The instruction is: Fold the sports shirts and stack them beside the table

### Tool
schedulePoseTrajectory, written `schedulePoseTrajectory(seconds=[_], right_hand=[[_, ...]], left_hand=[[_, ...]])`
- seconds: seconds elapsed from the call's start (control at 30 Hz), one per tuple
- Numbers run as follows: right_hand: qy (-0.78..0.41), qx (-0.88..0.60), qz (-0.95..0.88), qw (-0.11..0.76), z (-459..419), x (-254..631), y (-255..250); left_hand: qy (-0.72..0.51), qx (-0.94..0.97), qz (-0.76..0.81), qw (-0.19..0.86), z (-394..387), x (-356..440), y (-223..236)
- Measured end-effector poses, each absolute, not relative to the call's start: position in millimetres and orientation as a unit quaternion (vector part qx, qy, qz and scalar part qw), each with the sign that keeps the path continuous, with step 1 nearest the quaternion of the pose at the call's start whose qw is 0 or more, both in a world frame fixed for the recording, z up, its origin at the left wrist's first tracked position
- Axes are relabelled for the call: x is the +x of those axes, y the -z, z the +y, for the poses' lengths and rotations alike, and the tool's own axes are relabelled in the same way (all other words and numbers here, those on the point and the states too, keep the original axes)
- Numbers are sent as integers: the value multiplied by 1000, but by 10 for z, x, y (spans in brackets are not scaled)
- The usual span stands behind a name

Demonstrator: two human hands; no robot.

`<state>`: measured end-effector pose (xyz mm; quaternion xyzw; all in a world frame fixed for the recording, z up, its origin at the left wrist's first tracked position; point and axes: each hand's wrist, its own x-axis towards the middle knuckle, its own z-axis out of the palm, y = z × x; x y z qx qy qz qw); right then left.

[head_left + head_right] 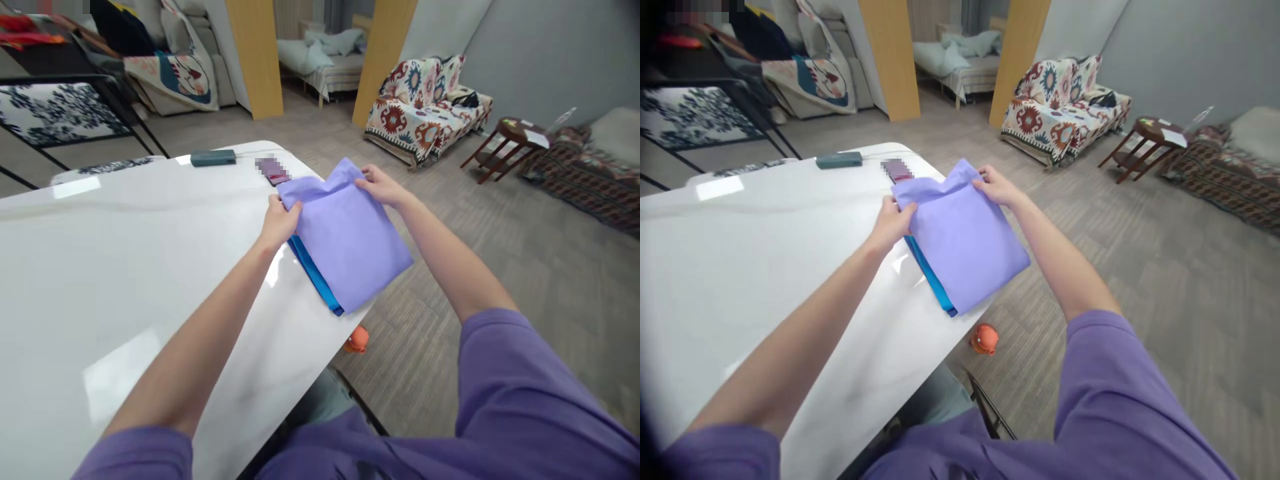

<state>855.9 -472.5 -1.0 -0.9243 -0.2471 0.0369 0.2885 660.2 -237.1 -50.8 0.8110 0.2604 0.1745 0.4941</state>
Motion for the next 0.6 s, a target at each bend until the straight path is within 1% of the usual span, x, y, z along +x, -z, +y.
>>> schedulePoseTrajectory(seconds=[0.03,0.1,0.2,0.3,0.4,0.5,0.6], right_hand=[[-43,-932,-250,258,-4690,8611,151],[-32,-932,-290,215,-4676,8592,357],[-5,-919,-356,171,-4697,8373,512],[-47,-907,-396,134,-4651,8143,631],[-78,-909,-397,103,-4587,8007,749],[-69,-908,-406,83,-4610,7945,785],[-28,-905,-417,79,-4594,8012,792]], left_hand=[[-168,835,269,450,-2388,6600,605],[-195,882,241,355,-2513,6489,737],[-225,939,105,236,-2896,6256,867],[-169,959,4,228,-3304,6176,1034],[-112,966,-17,232,-3513,6175,1169],[-67,973,-16,220,-3499,5962,1145],[-50,980,-12,193,-3320,5458,1025]])
